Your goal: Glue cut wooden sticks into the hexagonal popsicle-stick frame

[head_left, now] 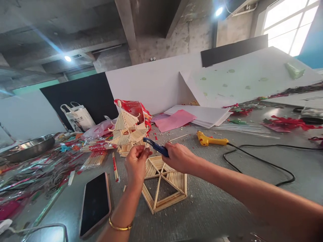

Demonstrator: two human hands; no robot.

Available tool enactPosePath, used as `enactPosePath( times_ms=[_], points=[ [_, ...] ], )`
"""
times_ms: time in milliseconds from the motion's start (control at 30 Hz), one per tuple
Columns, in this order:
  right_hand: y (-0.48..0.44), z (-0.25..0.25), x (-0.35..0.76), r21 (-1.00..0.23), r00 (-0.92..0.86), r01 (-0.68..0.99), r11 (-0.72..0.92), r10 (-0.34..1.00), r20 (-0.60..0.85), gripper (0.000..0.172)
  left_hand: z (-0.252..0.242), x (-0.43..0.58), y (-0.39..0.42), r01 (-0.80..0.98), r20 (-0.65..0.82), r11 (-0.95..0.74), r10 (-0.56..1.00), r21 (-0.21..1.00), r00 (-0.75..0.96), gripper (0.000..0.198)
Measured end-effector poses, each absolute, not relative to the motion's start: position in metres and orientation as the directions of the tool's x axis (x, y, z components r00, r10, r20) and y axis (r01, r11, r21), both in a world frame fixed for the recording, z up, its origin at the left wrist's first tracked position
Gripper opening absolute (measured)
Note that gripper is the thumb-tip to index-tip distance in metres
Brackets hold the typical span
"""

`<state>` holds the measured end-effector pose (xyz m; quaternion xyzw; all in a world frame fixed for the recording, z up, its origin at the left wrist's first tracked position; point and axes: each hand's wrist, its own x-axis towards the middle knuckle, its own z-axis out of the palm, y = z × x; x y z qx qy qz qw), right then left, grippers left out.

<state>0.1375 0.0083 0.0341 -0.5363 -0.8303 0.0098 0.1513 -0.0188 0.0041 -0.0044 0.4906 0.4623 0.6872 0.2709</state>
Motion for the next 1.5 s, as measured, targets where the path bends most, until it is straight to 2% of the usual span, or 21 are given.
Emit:
enactPosePath(
  times_ms=[267, 467, 600, 800, 933, 1067, 1233, 1333, 1433, 1500],
  points=[
    [0.011, 0.030, 0.136, -0.194, -0.369, 0.889, 0.416, 0.899, 0.234, 0.028, -0.006, -0.018, 0.005, 0.007, 0.384, -0.408, 0.853, 0.913, -0.353, 0.024],
    [0.030, 0.034, 0.142, -0.174, -0.314, 0.920, 0.353, 0.924, 0.217, 0.032, 0.003, -0.019, 0.000, -0.258, 0.172, -0.239, 0.951, 0.936, -0.256, 0.030],
    [0.063, 0.029, 0.150, -0.123, -0.221, 0.963, 0.241, 0.963, 0.155, 0.037, 0.004, -0.022, 0.000, -0.359, 0.126, -0.182, 0.977, 0.915, -0.173, 0.030],
    [0.106, 0.008, 0.156, -0.101, -0.229, 0.966, 0.239, 0.968, 0.107, 0.044, 0.003, -0.022, 0.001, -0.422, 0.102, -0.148, 0.986, 0.894, -0.130, 0.024],
    [0.120, -0.004, 0.154, -0.087, -0.221, 0.968, 0.237, 0.963, 0.156, 0.059, 0.002, -0.021, 0.001, -0.416, 0.083, -0.118, 0.991, 0.902, -0.103, 0.022],
    [0.132, -0.013, 0.152, -0.114, -0.247, 0.955, 0.272, 0.949, 0.198, 0.057, 0.001, -0.020, 0.000, -0.403, 0.058, -0.093, 0.993, 0.910, -0.099, 0.024],
    [0.132, -0.001, 0.147, -0.240, -0.285, 0.906, 0.349, 0.921, 0.265, 0.040, 0.000, -0.019, 0.001, -0.356, 0.050, -0.092, 0.991, 0.930, -0.125, 0.025],
    [0.113, 0.016, 0.140, -0.368, -0.350, 0.824, 0.431, 0.897, 0.269, 0.037, -0.002, -0.017, 0.002, -0.223, 0.098, -0.139, 0.978, 0.965, -0.185, 0.022],
    [0.084, 0.030, 0.132, -0.568, -0.446, 0.658, 0.495, 0.863, 0.236, 0.043, -0.006, -0.016, 0.002, 0.043, 0.268, -0.265, 0.934, 0.963, -0.236, 0.019],
    [0.067, 0.034, 0.129, -0.807, -0.514, 0.372, 0.458, 0.826, 0.232, 0.039, -0.008, -0.015, 0.000, 0.243, 0.392, -0.338, 0.892, 0.909, -0.224, 0.018]
  ],
)
